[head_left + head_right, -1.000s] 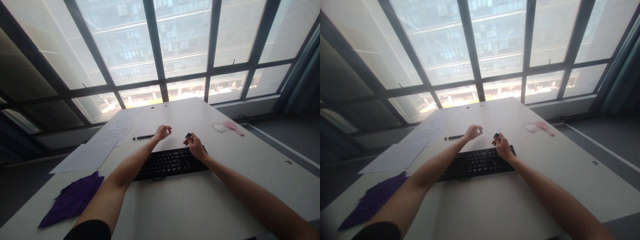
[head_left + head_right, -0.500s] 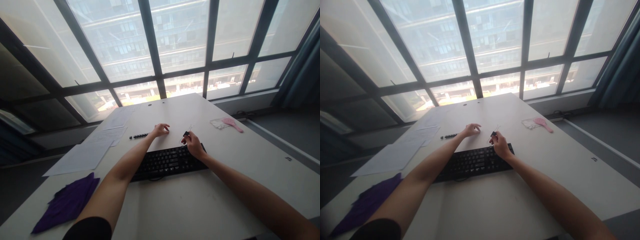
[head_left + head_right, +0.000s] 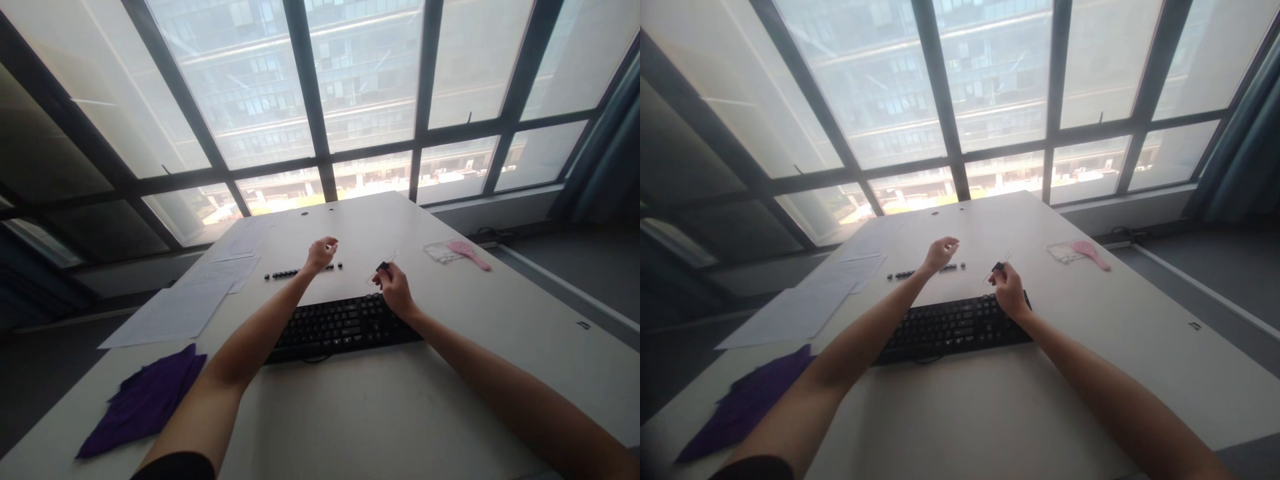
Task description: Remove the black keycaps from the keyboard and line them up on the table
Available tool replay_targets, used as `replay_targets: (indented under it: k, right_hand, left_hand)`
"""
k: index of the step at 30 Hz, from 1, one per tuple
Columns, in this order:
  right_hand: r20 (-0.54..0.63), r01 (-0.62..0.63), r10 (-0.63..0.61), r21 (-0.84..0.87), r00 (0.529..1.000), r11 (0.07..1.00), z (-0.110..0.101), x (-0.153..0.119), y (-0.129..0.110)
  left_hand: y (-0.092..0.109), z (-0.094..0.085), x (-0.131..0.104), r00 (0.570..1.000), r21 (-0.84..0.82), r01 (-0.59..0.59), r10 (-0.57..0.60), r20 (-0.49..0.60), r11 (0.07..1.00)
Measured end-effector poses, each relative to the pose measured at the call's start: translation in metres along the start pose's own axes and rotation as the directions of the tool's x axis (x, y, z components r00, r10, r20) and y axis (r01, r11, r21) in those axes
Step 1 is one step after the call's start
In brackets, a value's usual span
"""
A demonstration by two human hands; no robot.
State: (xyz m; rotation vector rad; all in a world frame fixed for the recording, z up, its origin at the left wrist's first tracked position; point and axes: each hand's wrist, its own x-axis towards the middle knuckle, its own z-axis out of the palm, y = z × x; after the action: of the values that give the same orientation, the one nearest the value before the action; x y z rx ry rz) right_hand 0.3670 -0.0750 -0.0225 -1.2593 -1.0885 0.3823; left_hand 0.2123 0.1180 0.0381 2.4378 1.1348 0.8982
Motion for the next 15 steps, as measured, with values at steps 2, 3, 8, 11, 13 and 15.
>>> replay_targets:
  k: [2, 3, 8, 11, 13, 15]
  right_hand:
    - [0.029, 0.022, -0.02, -0.045, 0.999, 0.999, -0.004, 0.002, 0.0]
    - [0.069, 0.038, -0.033, -0.083, 0.997, 0.996, -0.006, 0.003, -0.001]
    - [0.206, 0.071, -0.035, -0.171, 0.978, 0.983, -0.01, 0.002, -0.004]
    - [0.254, 0.07, -0.017, -0.2, 0.967, 0.977, -0.009, 0.002, -0.002]
    - [0.278, 0.063, 0.0, -0.218, 0.961, 0.974, -0.008, 0.003, 0.0]
    - [0.292, 0.064, 0.008, -0.236, 0.956, 0.97, -0.008, 0.005, 0.002]
  left_hand:
    - [0.022, 0.003, -0.021, 0.998, -0.055, -0.049, 0.051, 0.044, 0.997]
    - [0.033, 0.006, -0.033, 0.992, -0.087, -0.089, 0.096, 0.081, 0.992]
    - [0.066, 0.03, -0.095, 0.968, -0.197, -0.14, 0.176, 0.18, 0.97]
    - [0.067, 0.041, -0.113, 0.975, -0.234, -0.101, 0.142, 0.169, 0.967]
    - [0.064, 0.045, -0.117, 0.979, -0.263, -0.068, 0.115, 0.167, 0.962]
    - [0.062, 0.046, -0.118, 0.979, -0.285, -0.056, 0.11, 0.174, 0.957]
